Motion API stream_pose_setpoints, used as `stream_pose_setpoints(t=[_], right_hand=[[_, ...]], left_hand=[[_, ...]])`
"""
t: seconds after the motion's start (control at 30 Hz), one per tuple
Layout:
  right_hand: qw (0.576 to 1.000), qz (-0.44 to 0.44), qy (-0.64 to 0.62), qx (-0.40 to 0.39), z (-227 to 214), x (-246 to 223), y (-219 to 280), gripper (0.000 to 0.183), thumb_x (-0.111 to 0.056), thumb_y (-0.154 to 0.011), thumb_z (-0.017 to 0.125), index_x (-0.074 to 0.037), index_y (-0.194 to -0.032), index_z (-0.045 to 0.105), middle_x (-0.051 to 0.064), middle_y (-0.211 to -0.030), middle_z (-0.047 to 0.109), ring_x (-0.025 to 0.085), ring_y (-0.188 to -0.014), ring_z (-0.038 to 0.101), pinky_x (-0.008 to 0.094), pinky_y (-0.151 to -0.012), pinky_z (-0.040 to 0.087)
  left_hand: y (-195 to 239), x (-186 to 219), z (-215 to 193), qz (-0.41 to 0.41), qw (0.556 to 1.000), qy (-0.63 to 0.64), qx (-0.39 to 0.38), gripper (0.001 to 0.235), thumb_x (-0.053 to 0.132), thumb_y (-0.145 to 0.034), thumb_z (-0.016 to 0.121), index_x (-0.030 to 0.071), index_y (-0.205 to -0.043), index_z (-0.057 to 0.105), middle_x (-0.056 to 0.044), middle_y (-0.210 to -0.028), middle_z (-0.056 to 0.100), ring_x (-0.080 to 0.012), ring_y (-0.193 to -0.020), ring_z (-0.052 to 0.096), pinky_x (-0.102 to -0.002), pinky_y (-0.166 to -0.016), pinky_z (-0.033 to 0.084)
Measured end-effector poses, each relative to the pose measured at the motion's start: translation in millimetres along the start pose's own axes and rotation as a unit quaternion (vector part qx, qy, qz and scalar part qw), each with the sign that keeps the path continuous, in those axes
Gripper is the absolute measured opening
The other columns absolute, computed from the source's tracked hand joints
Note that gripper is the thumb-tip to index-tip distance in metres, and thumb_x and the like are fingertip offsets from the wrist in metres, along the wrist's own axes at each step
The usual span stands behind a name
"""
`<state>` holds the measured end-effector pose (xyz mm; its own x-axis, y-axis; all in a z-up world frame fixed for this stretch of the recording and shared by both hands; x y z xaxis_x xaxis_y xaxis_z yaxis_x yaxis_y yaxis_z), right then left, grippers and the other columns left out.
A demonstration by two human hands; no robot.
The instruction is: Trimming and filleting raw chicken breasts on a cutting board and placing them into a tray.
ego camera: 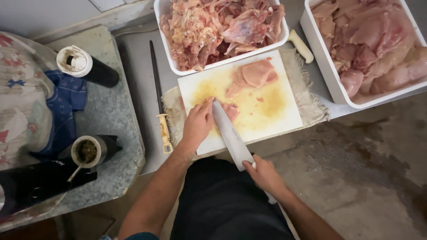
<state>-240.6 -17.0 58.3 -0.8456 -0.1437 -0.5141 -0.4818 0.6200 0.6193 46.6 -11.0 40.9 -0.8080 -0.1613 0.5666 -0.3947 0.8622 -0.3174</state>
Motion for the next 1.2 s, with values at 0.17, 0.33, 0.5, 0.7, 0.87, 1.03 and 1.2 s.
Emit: stream_pose_setpoints(t=[0.17, 0.33, 0.5, 0.7, 0.87, 1.03, 1.2], right_hand=[[1.0, 0.02, -0.021, 0.012, 12.9, 1.1, -33.9, 0.051, -0.056, -0.096, 0.062, -0.005, -0.095, 0.062, 0.03, -0.086, 0.073, 0.05, -0.097, 0.071, 0.055, -0.083, 0.057], [0.993, 0.044, -0.073, 0.08, -14.3, -21.0, -25.1, 0.051, -0.057, -0.096, 0.062, -0.006, -0.104, 0.065, 0.03, -0.082, 0.072, 0.048, -0.095, 0.072, 0.055, -0.079, 0.057], [0.95, 0.095, -0.27, 0.121, -57.8, -11.1, 28.5, 0.029, -0.032, -0.102, 0.06, -0.005, -0.104, 0.069, 0.009, -0.046, 0.06, 0.026, -0.041, 0.065, 0.037, -0.048, 0.054], [0.938, 0.263, -0.21, 0.083, -70.8, 2.4, 79.4, 0.043, -0.047, -0.102, 0.049, -0.009, -0.114, 0.067, 0.008, -0.073, 0.07, 0.019, -0.065, 0.066, 0.035, -0.064, 0.053], [0.925, 0.27, -0.248, 0.104, -65.0, 31.9, 92.3, 0.039, -0.043, -0.102, 0.054, -0.006, -0.104, 0.068, 0.01, -0.068, 0.067, 0.022, -0.057, 0.063, 0.037, -0.058, 0.051], [0.904, 0.252, -0.304, 0.162, -73.8, 53.3, 102.6, 0.04, -0.039, -0.1, 0.059, -0.002, -0.084, 0.06, 0.012, -0.061, 0.063, 0.023, -0.05, 0.058, 0.039, -0.052, 0.05], [0.897, 0.286, -0.294, 0.165, -82.6, 63.4, 114.4, 0.043, -0.044, -0.101, 0.056, -0.003, -0.089, 0.065, 0.012, -0.062, 0.066, 0.024, -0.054, 0.061, 0.039, -0.06, 0.05]], left_hand=[[1.5, -6.1, -1.6, 0.044, 0.994, -0.075, 0.072, 0.036, 0.019, -0.087, 0.071, 0.017, -0.123, 0.075, -0.008, -0.088, 0.065, -0.0281, -0.079, 0.069, -0.037, -0.074, 0.058], [-7.3, 5.4, -7.6, 0.05, 0.985, -0.095, 0.136, 0.016, 0.023, -0.096, 0.07, 0.011, -0.1, 0.079, -0.007, -0.075, 0.06, -0.029, -0.068, 0.065, -0.037, -0.067, 0.055], [4.2, -34.7, 44.5, -0.066, 0.981, -0.182, 0.032, 0.043, 0.047, -0.071, 0.083, 0.008, -0.08, 0.067, -0.011, -0.081, 0.06, -0.0345, -0.074, 0.068, -0.044, -0.066, 0.058], [-47.6, 33.6, -3.8, -0.334, 0.895, 0.01, -0.296, 0.041, 0.047, -0.095, 0.054, 0.013, -0.106, 0.073, -0.011, -0.105, 0.074, -0.0356, -0.101, 0.07, -0.049, -0.079, 0.054], [-32.1, 24.2, 20.3, -0.361, 0.905, 0.147, -0.171, 0.032, 0.04, -0.092, 0.055, 0.01, -0.084, 0.062, -0.011, -0.09, 0.067, -0.027, -0.092, 0.066, -0.039, -0.079, 0.047], [-47.9, 64.1, 35.5, -0.389, 0.754, 0.528, -0.024, 0.03, 0.011, -0.098, 0.059, 0.003, -0.071, 0.048, -0.016, -0.061, 0.057, -0.0257, -0.064, 0.071, -0.044, -0.057, 0.066], [-94.7, 75.9, 59.8, -0.303, 0.839, 0.443, -0.087, 0.026, 0.032, -0.092, 0.07, 0.01, -0.105, 0.065, -0.002, -0.092, 0.066, -0.0108, -0.084, 0.06, -0.028, -0.064, 0.048]])
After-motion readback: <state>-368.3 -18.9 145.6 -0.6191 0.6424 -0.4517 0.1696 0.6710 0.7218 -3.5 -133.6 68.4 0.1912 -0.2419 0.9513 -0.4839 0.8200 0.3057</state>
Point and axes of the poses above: each hand's wrist, its own y-axis away from the middle knuckle, its own z-axis out of the palm, x = y × z, the point moved 2 cm from there along -y, towards the middle knuckle
